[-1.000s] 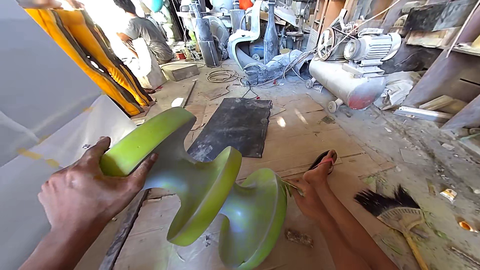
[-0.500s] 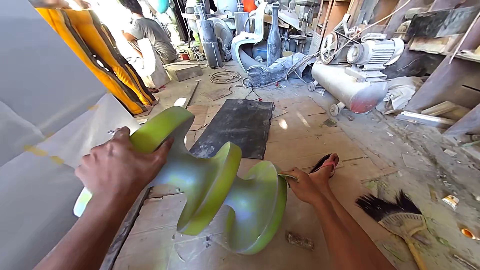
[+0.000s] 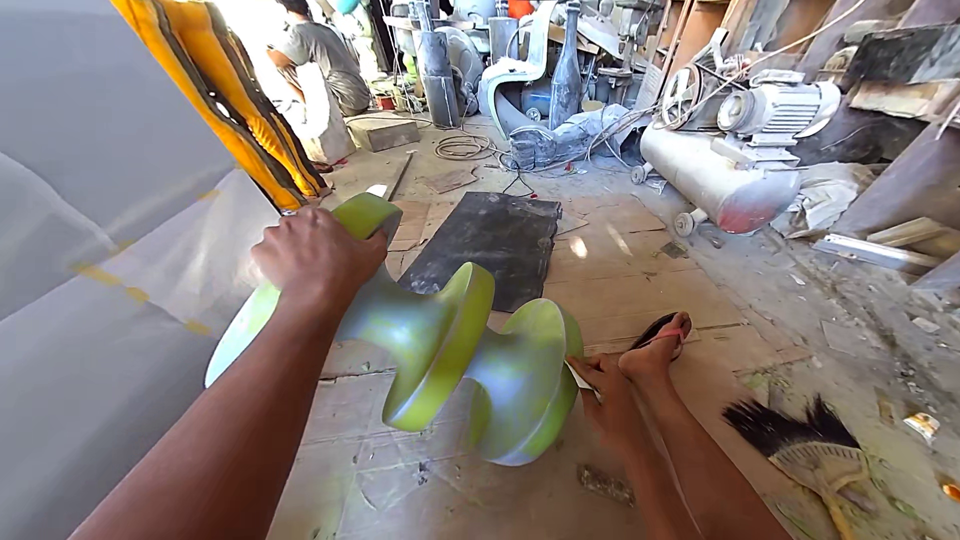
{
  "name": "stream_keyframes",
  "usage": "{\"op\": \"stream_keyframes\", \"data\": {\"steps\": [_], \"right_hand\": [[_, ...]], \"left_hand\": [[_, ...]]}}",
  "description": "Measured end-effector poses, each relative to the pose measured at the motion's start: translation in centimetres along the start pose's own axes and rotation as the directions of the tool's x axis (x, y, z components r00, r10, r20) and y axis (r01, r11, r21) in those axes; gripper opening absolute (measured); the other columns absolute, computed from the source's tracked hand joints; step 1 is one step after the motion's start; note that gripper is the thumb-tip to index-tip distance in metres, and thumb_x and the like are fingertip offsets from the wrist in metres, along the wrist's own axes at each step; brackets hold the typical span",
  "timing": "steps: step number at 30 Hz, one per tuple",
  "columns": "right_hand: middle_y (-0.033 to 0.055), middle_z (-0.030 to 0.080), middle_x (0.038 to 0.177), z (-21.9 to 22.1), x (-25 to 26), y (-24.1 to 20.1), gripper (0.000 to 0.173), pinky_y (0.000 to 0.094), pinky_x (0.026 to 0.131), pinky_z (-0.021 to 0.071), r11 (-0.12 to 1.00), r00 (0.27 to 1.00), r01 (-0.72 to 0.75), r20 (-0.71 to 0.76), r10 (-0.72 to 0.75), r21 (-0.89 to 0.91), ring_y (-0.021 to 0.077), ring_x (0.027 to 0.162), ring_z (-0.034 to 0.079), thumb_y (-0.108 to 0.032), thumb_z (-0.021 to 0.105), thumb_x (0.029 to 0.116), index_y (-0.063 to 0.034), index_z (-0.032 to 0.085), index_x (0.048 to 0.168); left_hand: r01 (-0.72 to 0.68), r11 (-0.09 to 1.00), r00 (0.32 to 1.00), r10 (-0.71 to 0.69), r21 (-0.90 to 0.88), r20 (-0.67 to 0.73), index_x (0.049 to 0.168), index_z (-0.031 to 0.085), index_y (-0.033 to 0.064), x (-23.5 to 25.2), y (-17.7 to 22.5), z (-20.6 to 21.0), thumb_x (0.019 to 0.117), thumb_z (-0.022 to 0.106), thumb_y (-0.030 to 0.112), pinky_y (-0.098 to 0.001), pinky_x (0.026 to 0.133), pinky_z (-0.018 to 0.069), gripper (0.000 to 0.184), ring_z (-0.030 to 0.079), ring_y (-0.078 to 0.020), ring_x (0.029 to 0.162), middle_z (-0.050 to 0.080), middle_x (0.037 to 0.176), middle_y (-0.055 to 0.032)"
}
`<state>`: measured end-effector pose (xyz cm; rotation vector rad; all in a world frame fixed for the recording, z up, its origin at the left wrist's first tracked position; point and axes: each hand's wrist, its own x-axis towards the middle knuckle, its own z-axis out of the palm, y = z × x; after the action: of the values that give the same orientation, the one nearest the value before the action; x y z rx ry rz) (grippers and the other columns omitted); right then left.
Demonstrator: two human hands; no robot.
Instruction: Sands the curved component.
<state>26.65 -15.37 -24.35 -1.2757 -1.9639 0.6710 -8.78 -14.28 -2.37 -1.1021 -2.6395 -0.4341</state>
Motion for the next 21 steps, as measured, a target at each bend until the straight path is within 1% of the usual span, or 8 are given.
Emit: {"op": "stream_keyframes", "data": {"steps": [2, 4, 6, 11, 14, 16, 18, 21], "right_hand": [[0.0096, 0.064, 0.121, 1.1, -1.1, -0.2, 0.047, 0.0369, 0.096, 0.0545, 1.000, 0.998, 0.004, -0.060, -0.004, -0.008, 0.0197, 0.111, 0.062, -0.003, 0.058, 0.0911, -0.0197, 0.071, 0.133], [0.0043, 0.063, 0.123, 3.2, -2.2, 1.4, 0.055, 0.0330, 0.096, 0.0561, 0.998, 0.992, 0.043, -0.113, -0.047, -0.044, 0.0149, 0.114, 0.061, -0.004, 0.058, 0.0878, -0.0279, 0.068, 0.136], [0.0037, 0.064, 0.127, 4.8, -3.2, 1.9, 0.061, 0.0341, 0.096, 0.0559, 0.996, 0.986, 0.061, -0.154, -0.070, -0.065, 0.0165, 0.117, 0.060, -0.002, 0.058, 0.0837, -0.0290, 0.067, 0.138], [0.0075, 0.064, 0.130, 7.7, -5.5, 1.2, 0.063, 0.0384, 0.096, 0.0547, 0.989, 0.961, 0.087, -0.253, -0.115, -0.120, 0.0244, 0.120, 0.059, -0.001, 0.060, 0.0778, -0.0236, 0.070, 0.136], [0.0188, 0.066, 0.126, 7.9, -6.2, -0.8, 0.058, 0.0429, 0.093, 0.0567, 0.994, 0.959, 0.069, -0.270, -0.091, -0.088, 0.0347, 0.116, 0.063, 0.004, 0.063, 0.0748, -0.0136, 0.073, 0.130], [0.0222, 0.067, 0.124, 8.4, -6.8, -1.5, 0.056, 0.0438, 0.091, 0.0572, 0.994, 0.954, 0.072, -0.284, -0.093, -0.084, 0.0381, 0.114, 0.064, 0.004, 0.064, 0.0723, -0.0095, 0.074, 0.126], [0.0236, 0.067, 0.124, 9.0, -7.4, -2.0, 0.055, 0.0436, 0.090, 0.0576, 0.993, 0.957, 0.064, -0.277, -0.089, -0.099, 0.0400, 0.112, 0.065, 0.003, 0.066, 0.0715, -0.0071, 0.075, 0.125], [0.0255, 0.067, 0.123, 8.9, -8.1, -4.0, 0.052, 0.0428, 0.094, 0.0556, 0.995, 0.981, -0.024, -0.194, 0.005, -0.092, 0.0413, 0.114, 0.064, 0.003, 0.067, 0.0742, -0.0038, 0.074, 0.125]], "left_hand": [[-0.002, 1.000, 1.000, 0.002, 0.011, 0.006, 0.100, 0.061, -0.0133, 0.8, 0.7, 0.3, 0.0879, 0.069, 0.060, -0.0725, 0.079, 0.0465, 0.075, 0.061, -0.0576, 0.109, 0.063, 0.107, -0.0388], [-0.004, 1.000, 1.000, 0.003, 0.026, 0.016, 0.100, 0.061, -0.0127, 1.7, 1.2, 0.6, 0.0870, 0.069, 0.060, -0.0719, 0.081, 0.0469, 0.074, 0.061, -0.0563, 0.110, 0.063, 0.109, -0.0378], [-0.008, 0.999, 1.000, 0.007, 0.039, 0.023, 0.101, 0.062, -0.0122, 2.4, 1.7, 0.9, 0.0862, 0.070, 0.060, -0.0709, 0.081, 0.0476, 0.075, 0.062, -0.0550, 0.110, 0.064, 0.110, -0.0367], [-0.029, 0.998, 0.999, 0.027, 0.052, 0.024, 0.096, 0.061, -0.0126, 3.6, 2.9, 1.3, 0.0858, 0.071, 0.056, -0.0700, 0.079, 0.0476, 0.071, 0.062, -0.0544, 0.109, 0.064, 0.107, -0.0362], [-0.035, 0.998, 0.999, 0.033, 0.053, 0.031, 0.097, 0.062, -0.0125, 4.0, 3.2, 1.4, 0.0859, 0.071, 0.055, -0.0703, 0.080, 0.0471, 0.069, 0.062, -0.0540, 0.109, 0.063, 0.108, -0.0366], [-0.039, 0.998, 0.999, 0.037, 0.043, 0.038, 0.098, 0.062, -0.0134, 4.3, 3.4, 1.4, 0.0856, 0.072, 0.053, -0.0721, 0.081, 0.0466, 0.068, 0.061, -0.0557, 0.111, 0.063, 0.109, -0.0378], [-0.037, 0.998, 0.998, 0.035, 0.051, 0.045, 0.099, 0.062, -0.0137, 4.6, 3.5, 1.5, 0.0858, 0.072, 0.053, -0.0717, 0.081, 0.0465, 0.068, 0.060, -0.0559, 0.112, 0.063, 0.111, -0.0379], [-0.033, 0.997, 0.998, 0.030, 0.068, 0.046, 0.098, 0.062, -0.0130, 5.0, 3.6, 1.8, 0.0851, 0.072, 0.054, -0.0703, 0.081, 0.0472, 0.069, 0.061, -0.0547, 0.111, 0.063, 0.110, -0.0369]]}}
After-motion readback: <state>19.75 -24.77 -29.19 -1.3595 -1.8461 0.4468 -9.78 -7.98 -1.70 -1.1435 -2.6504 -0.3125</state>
